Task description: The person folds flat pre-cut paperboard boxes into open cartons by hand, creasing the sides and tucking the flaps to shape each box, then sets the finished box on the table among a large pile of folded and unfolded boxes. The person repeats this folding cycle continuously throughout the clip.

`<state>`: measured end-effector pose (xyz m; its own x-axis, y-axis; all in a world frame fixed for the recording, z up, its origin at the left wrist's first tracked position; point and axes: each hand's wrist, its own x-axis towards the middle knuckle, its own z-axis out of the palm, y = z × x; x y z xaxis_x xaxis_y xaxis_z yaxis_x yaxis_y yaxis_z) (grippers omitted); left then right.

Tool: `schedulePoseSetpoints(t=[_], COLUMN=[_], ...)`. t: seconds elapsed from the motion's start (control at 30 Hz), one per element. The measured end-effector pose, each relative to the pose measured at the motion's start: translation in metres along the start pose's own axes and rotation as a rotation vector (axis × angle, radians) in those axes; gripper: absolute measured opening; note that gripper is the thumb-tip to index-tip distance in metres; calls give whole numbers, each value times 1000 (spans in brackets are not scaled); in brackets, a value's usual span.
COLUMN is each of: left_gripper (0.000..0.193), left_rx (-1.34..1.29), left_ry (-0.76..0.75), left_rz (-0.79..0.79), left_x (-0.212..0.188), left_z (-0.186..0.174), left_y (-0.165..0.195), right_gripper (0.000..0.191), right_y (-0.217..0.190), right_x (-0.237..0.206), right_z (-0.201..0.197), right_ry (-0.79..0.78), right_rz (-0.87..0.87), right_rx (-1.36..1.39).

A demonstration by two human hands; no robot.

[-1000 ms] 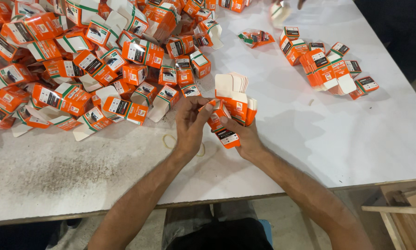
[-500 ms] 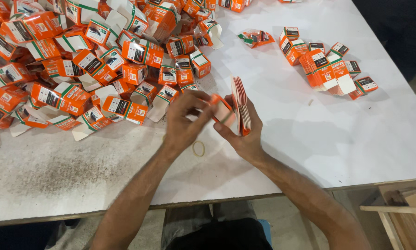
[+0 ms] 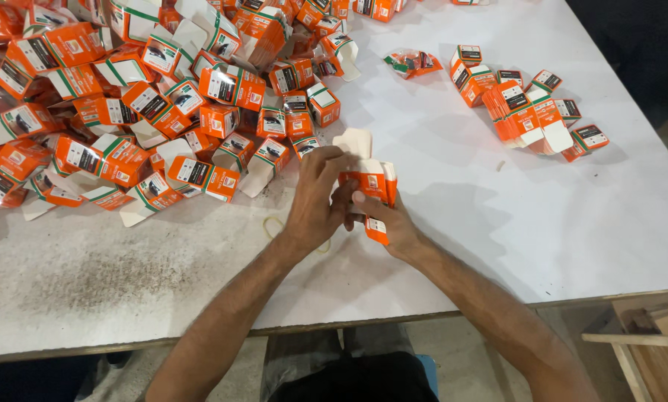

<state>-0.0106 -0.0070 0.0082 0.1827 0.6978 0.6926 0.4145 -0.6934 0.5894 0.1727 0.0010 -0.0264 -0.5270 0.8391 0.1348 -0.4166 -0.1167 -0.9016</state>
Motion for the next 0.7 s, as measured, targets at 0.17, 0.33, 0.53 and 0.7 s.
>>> schedulePoseSetpoints(t=[0.17,0.33,0.53,0.7], left_gripper=[27,18,40,28], left_rx=[-150,-507,-285,-351], left_ry=[-49,0,50,53], left_rz=[-3,-287,-18,-213], left_x=[1,-2,-3,-12], left_z=[-7,-3,-4,11], left_y=[-14,-2,10,-15], right_gripper=[50,58,65,53], right_y=[-7,-21,-14,-16], right_x=[3,6,4,1], right_z=[1,4,12,18], right_ry=[107,106,251,329], right_rz=[143,82,-84,-188], right_rx=[207,260,17,-99])
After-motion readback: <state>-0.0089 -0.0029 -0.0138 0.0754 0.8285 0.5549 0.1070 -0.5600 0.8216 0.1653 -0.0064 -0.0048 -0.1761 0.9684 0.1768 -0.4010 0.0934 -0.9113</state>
